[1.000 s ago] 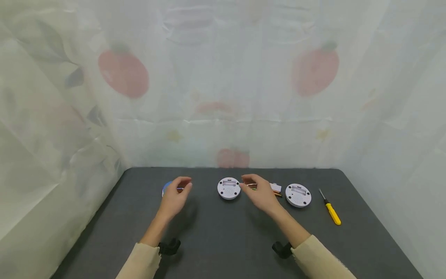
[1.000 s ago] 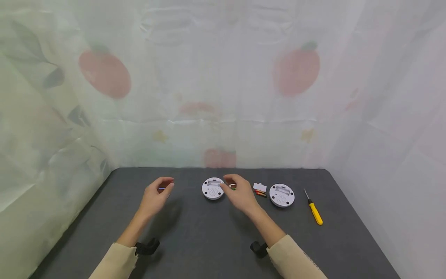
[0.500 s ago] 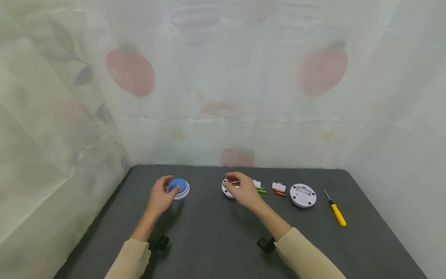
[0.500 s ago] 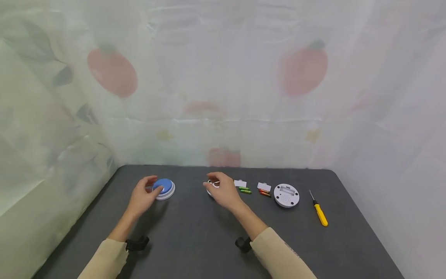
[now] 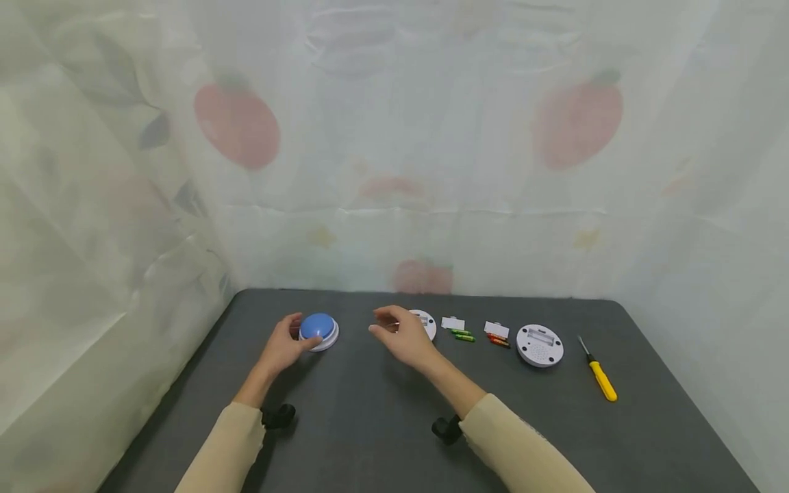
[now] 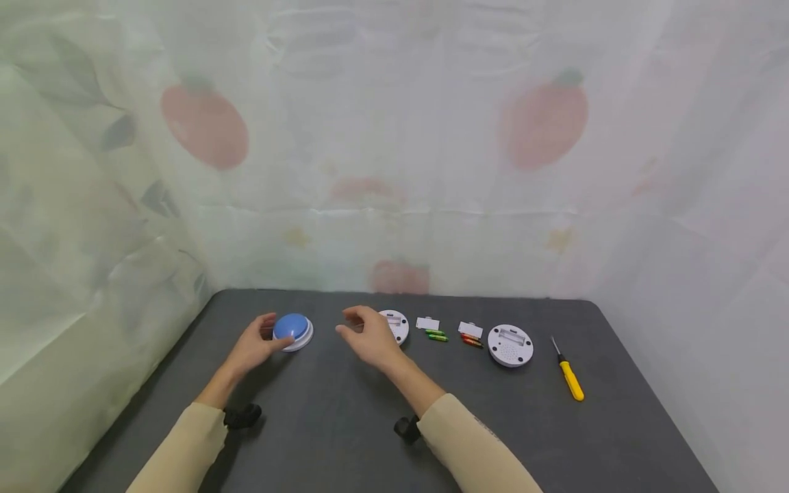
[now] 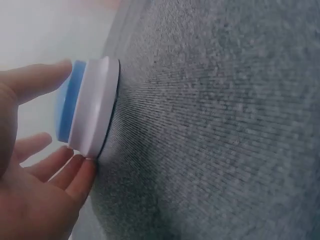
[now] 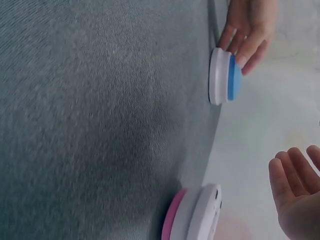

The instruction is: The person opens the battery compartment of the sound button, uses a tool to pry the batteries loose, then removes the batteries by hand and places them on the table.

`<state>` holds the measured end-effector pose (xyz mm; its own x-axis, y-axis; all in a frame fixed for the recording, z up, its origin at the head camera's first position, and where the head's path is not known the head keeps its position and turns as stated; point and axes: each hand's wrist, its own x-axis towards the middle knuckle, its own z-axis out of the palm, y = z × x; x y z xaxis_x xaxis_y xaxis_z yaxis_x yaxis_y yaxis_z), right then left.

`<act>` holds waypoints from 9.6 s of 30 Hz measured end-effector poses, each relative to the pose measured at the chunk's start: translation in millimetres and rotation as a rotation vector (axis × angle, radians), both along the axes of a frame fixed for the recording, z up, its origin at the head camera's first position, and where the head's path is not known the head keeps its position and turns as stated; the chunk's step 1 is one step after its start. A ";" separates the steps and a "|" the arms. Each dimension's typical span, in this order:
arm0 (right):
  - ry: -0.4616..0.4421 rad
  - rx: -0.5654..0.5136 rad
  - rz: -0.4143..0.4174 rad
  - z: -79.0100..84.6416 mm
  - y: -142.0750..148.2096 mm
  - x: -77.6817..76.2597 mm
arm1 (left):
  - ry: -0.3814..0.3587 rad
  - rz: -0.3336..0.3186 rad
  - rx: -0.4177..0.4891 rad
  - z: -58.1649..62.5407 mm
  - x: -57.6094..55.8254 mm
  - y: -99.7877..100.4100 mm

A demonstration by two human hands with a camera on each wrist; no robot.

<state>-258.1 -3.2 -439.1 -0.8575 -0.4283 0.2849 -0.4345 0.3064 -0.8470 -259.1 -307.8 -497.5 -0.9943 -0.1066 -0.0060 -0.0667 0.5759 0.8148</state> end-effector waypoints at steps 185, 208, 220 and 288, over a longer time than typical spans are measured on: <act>-0.097 0.008 0.028 23.2 139.9 48.8 | 0.162 -0.684 0.375 59.9 43.6 180.0; -0.139 -0.172 0.015 13.9 141.1 45.9 | 0.142 -0.751 0.426 55.9 43.2 177.0; -0.148 -0.191 -0.025 12.6 142.4 43.6 | 0.231 -0.707 0.343 60.0 45.5 183.1; 0.121 0.001 -0.376 19.7 109.4 67.0 | 0.229 -0.517 0.248 50.8 60.9 215.0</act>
<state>-191.1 106.2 -419.5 -0.9150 -0.0913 0.3930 -0.3883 0.4637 -0.7964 -198.2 -92.8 -446.7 -0.8956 0.3671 0.2512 0.3635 0.2785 0.8890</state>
